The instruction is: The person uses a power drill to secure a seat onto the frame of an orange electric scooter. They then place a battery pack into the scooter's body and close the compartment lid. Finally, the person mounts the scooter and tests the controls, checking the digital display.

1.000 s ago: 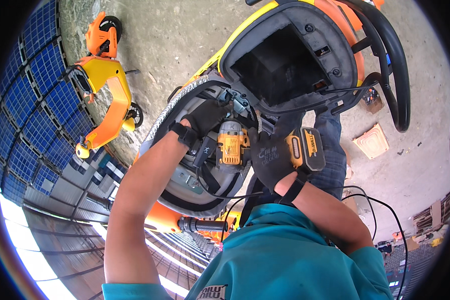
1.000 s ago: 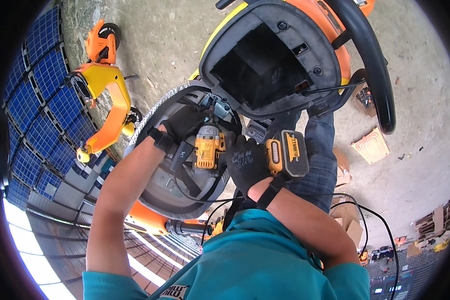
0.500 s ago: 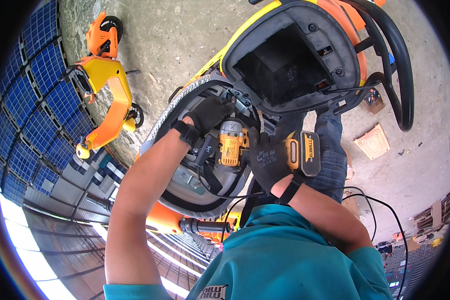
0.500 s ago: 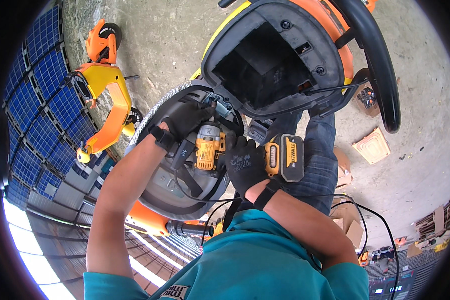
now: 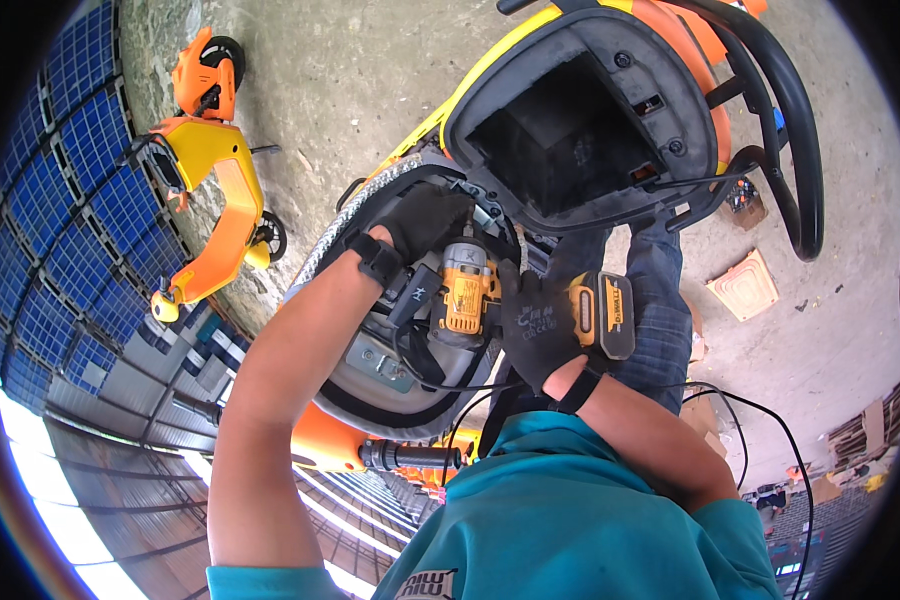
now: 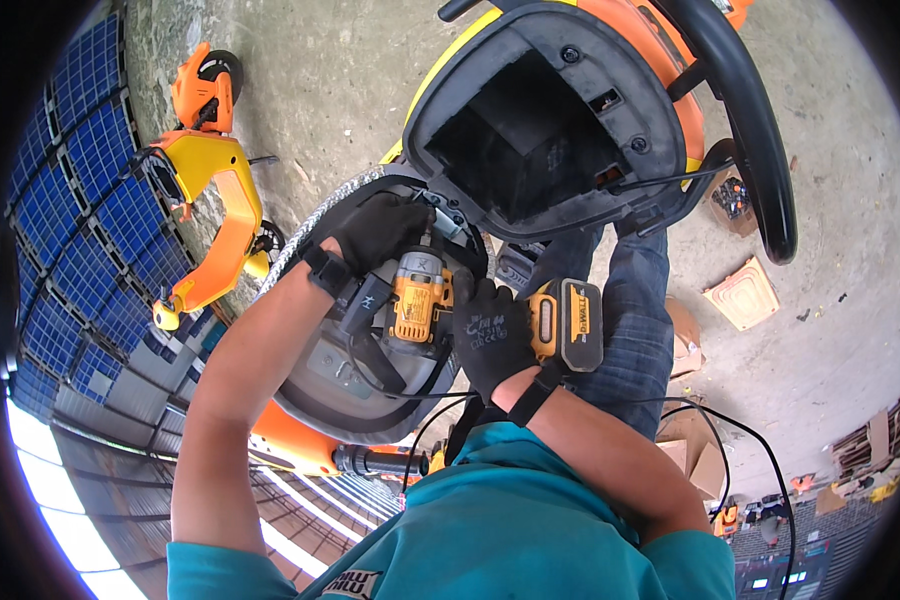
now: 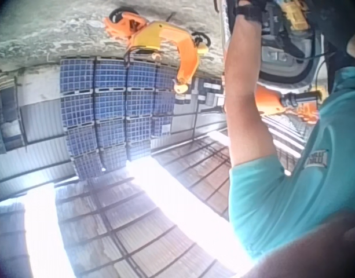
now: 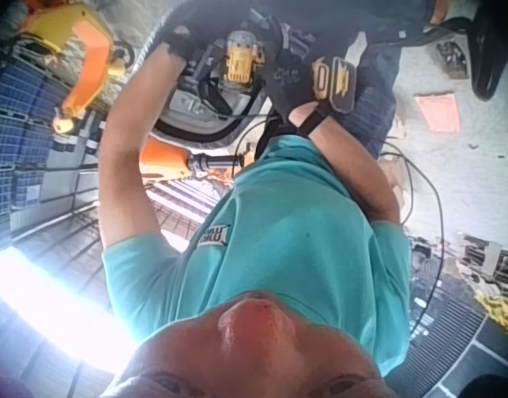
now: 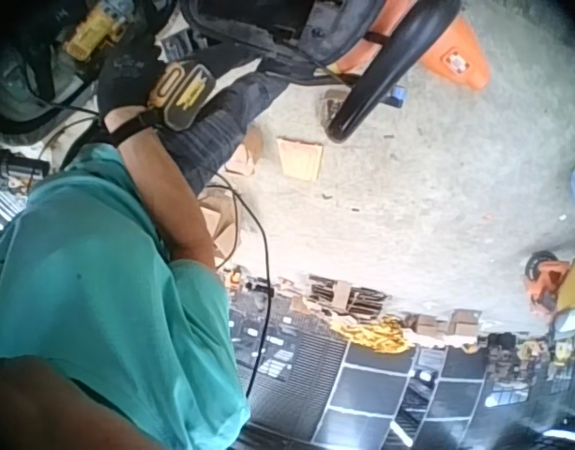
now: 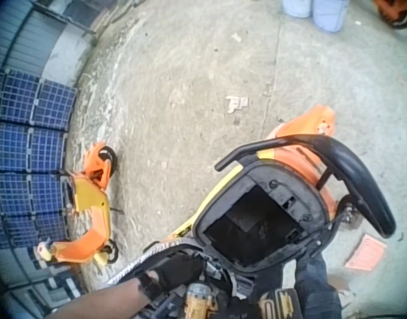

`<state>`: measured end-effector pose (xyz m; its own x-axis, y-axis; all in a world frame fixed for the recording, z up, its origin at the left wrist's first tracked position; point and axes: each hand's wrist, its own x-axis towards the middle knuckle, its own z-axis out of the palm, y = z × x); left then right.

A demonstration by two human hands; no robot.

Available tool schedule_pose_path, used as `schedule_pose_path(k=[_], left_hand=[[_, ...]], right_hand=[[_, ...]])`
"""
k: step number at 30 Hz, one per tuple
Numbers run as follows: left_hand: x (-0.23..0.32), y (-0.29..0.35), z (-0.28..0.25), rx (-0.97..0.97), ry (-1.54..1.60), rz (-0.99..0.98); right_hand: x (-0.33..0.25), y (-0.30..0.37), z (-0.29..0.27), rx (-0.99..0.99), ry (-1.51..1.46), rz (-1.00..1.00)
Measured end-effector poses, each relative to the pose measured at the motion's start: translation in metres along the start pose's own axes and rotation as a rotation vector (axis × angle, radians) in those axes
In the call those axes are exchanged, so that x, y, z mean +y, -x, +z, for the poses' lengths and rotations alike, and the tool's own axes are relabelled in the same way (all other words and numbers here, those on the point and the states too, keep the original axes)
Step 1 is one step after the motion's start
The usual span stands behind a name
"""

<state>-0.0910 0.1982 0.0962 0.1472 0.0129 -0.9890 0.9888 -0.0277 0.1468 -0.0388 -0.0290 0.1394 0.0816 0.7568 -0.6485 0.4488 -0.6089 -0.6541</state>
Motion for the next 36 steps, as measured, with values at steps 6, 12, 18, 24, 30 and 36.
schedule_pose_path(k=[6,12,18,24,30,36], left_hand=[[-0.037,-0.028,-0.012,-0.020,-0.503,0.468],[-0.024,-0.031,-0.020,-0.018,-0.858,0.616],[-0.012,-0.028,-0.020,-0.058,-0.823,0.496],[-0.035,-0.043,-0.022,-0.066,-0.557,0.460],[-0.009,-0.036,-0.015,-0.062,0.228,-0.112],[-0.026,-0.048,-0.021,-0.102,0.028,0.080]], right_hand=[[0.001,-0.001,-0.005,-0.054,-0.026,0.025],[0.008,0.001,-0.011,-0.030,-0.016,-0.019],[0.013,0.000,-0.007,0.060,0.055,-0.062],[0.010,0.001,-0.009,-0.024,-0.064,-0.002],[0.017,0.000,-0.016,0.053,0.156,-0.085],[0.018,-0.003,-0.022,0.059,0.125,-0.092]])
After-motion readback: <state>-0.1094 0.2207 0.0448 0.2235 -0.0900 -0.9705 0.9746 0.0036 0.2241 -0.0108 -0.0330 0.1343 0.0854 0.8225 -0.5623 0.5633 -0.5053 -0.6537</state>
